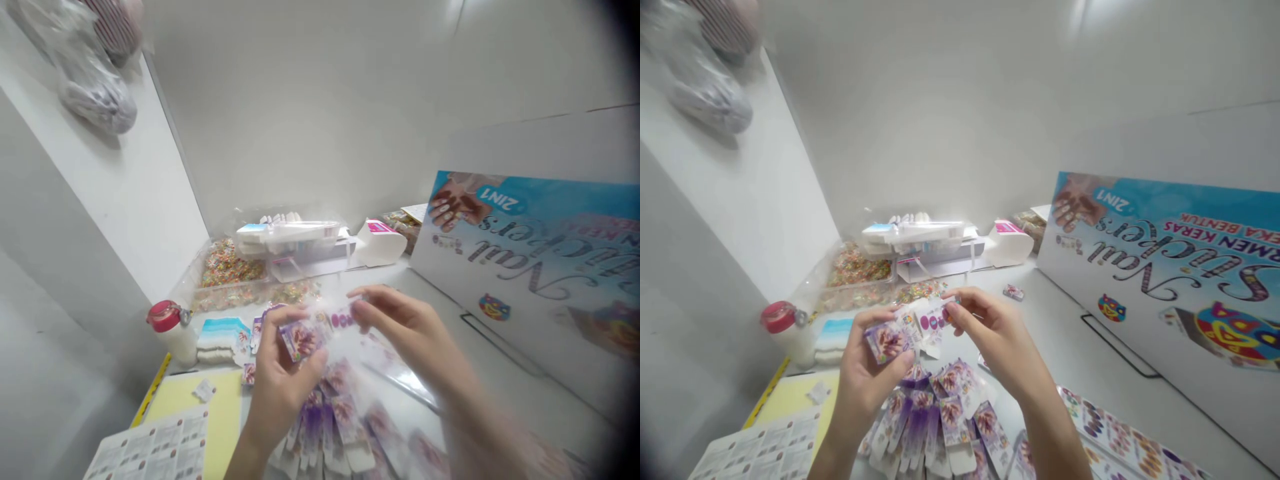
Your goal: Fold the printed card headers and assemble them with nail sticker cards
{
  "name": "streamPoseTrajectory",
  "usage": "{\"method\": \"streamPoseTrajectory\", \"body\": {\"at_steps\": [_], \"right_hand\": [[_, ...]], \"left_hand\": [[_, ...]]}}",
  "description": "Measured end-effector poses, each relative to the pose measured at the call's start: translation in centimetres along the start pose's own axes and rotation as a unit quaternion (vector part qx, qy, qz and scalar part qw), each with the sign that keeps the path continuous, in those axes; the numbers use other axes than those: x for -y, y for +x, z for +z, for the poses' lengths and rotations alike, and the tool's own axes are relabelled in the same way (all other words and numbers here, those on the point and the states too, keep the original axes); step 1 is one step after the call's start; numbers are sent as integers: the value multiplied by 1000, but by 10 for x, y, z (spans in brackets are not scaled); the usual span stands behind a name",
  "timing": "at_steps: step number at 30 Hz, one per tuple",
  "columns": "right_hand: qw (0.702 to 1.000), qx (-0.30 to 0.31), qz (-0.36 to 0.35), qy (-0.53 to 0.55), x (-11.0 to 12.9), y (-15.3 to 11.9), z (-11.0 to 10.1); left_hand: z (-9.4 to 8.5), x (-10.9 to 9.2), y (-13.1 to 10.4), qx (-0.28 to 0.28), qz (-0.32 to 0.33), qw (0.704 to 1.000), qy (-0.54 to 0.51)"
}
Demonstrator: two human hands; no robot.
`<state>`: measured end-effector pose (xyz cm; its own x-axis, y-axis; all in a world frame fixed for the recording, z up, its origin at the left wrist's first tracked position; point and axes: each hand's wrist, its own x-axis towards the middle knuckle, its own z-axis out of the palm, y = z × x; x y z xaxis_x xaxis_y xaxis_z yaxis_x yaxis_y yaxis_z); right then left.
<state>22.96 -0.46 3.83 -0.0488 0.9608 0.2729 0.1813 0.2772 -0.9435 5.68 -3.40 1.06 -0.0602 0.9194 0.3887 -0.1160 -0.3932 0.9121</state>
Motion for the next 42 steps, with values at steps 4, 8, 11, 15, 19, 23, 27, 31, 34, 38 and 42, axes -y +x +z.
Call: {"method": "streamPoseTrajectory", "body": {"at_steps": [4,8,11,15,19,23,27,31,34,38,42], "right_hand": [[998,-47,-26,-15,1,-4,1],[996,-70,-47,-13,-5,-3,0],[995,-80,-59,-17,-9,-2,-4],[995,-74,-61,-23,-9,-2,-6],[996,-36,-73,-32,-9,-2,0],[999,-2,-45,-8,-9,-2,7],[996,47,-73,-15,-10,1,11],[982,51,-165,-79,-9,3,14],[978,38,-184,-89,-8,2,14],[994,21,-95,-45,-10,2,10],[996,-43,-73,-5,-8,2,8]], "left_hand": [[3,0,-1,45,11,998,32],[13,-6,3,42,15,998,35],[19,-11,7,55,-3,998,31],[15,-11,6,52,-34,996,57],[2,-8,2,10,-90,993,73],[-3,-1,3,53,-139,985,88],[-3,2,5,63,-112,983,129],[-2,1,7,70,-88,987,113],[0,-2,9,85,-78,989,95],[2,-6,12,123,-70,985,100],[3,-7,11,133,-75,983,97]]}}
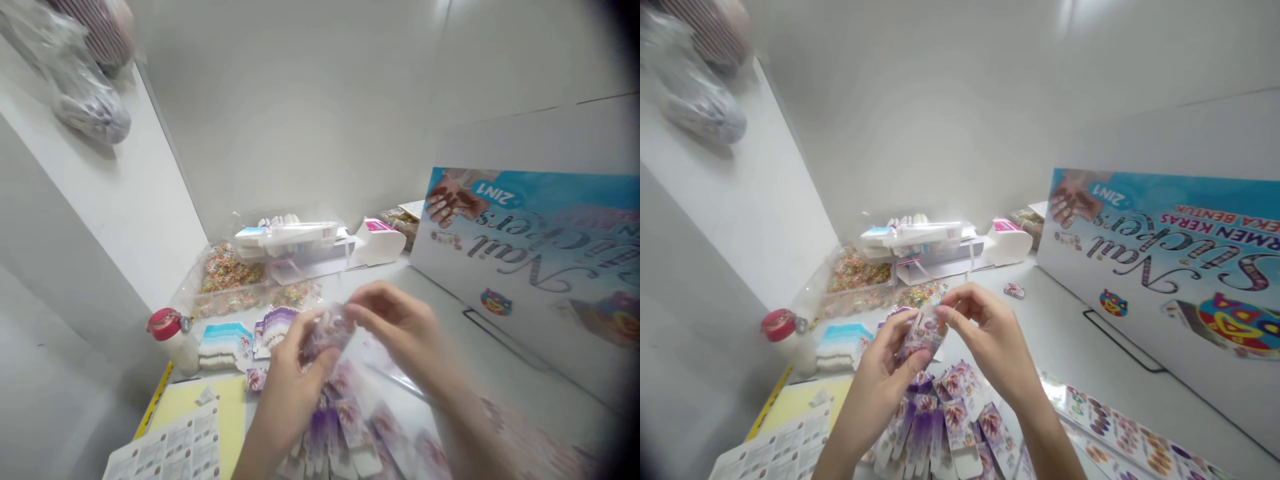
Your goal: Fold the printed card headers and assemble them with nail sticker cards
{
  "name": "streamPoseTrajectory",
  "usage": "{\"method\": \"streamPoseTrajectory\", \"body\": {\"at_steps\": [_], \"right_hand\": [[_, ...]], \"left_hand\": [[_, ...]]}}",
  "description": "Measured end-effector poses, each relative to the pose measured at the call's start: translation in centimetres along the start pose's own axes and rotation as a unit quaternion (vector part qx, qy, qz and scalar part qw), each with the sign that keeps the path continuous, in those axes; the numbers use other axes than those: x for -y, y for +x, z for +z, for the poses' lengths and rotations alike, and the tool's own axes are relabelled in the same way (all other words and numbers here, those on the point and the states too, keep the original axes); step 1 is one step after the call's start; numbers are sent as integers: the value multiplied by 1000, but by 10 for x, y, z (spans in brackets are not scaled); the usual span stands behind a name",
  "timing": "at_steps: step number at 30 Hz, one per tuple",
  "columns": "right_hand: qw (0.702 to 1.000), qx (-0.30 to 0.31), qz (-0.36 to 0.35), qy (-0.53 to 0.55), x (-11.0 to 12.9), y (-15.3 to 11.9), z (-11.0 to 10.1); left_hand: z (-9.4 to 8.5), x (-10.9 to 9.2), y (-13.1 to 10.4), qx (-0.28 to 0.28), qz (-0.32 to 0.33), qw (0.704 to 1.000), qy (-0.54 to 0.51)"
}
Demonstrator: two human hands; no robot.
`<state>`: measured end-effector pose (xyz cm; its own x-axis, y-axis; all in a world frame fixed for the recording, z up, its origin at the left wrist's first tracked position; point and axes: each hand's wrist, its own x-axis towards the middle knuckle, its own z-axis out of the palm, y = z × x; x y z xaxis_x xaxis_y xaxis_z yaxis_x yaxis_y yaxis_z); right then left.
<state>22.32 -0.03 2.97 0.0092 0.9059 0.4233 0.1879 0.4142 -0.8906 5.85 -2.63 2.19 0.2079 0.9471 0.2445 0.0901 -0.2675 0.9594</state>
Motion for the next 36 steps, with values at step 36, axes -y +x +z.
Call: {"method": "streamPoseTrajectory", "body": {"at_steps": [36], "right_hand": [[969,149,72,183,-10,6,-3]], "left_hand": [[-4,12,-1,-16,19,1000,-7]]}}
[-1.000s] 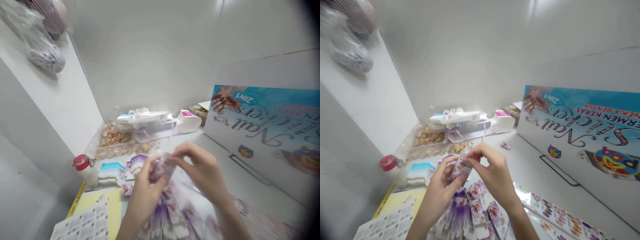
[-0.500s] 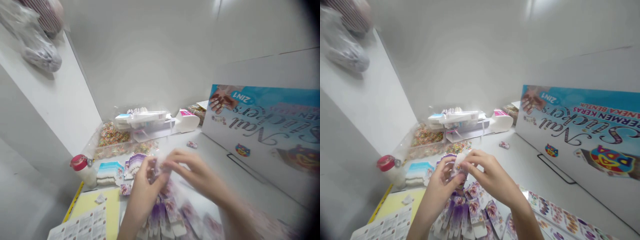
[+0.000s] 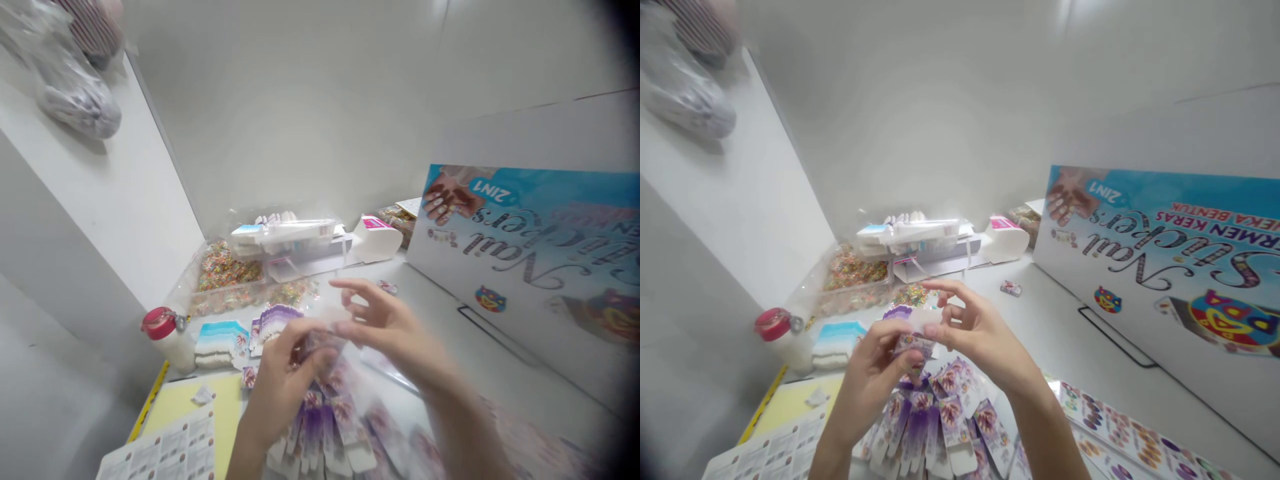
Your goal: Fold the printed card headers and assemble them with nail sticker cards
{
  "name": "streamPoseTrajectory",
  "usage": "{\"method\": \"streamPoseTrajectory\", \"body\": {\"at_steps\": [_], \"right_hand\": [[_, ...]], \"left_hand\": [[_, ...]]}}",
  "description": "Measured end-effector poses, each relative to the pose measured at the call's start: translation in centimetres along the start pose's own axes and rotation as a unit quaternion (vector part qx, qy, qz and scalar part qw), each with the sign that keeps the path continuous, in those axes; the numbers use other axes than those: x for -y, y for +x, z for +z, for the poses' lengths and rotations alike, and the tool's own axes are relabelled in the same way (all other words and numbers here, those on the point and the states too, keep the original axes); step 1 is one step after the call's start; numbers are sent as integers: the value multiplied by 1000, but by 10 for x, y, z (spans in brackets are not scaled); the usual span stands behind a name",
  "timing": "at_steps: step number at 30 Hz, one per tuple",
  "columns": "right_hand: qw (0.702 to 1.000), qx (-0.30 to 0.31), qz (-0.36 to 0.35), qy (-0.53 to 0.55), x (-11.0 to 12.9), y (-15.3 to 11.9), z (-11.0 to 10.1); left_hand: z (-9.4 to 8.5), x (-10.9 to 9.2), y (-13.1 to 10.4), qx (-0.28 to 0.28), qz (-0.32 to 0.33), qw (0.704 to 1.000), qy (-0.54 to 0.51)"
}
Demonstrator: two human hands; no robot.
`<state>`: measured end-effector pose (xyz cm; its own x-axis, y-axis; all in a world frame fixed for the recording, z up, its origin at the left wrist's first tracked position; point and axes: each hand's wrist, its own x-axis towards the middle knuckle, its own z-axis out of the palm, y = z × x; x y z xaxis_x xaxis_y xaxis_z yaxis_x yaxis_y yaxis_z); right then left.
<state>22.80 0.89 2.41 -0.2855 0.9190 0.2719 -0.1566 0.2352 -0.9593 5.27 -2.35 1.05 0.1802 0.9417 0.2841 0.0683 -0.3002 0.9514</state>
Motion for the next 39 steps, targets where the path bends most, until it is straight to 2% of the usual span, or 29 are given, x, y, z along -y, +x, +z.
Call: {"method": "streamPoseTrajectory", "body": {"at_steps": [3,5,11,17,21,23,27,30,32,35,39], "right_hand": [[993,66,46,82,-7,5,2],[990,97,46,91,-8,6,3],[997,69,-21,-40,0,4,7],[1000,10,9,-5,-4,4,15],[999,-15,-25,-39,0,1,19],[995,-1,-54,-83,4,-2,18],[982,82,-62,-157,6,-1,11],[982,73,-23,-172,-12,10,-3],[976,33,41,-210,-35,23,-19],[941,-101,140,-290,-77,43,-51],[897,-192,196,-348,-123,50,-98]], "left_hand": [[-1,1,3,10,15,1000,-1],[-3,0,5,-1,13,1000,7],[-10,-6,8,21,-12,1000,11],[-9,0,7,24,-10,999,-42],[-9,-1,4,14,-16,998,-59],[-10,-2,3,8,-17,998,-53],[-12,-1,6,4,-28,1000,-8],[-8,5,11,21,-56,998,28],[-5,9,12,26,-68,994,78],[-2,13,12,34,-63,982,172],[-6,13,10,47,-68,974,210]]}}
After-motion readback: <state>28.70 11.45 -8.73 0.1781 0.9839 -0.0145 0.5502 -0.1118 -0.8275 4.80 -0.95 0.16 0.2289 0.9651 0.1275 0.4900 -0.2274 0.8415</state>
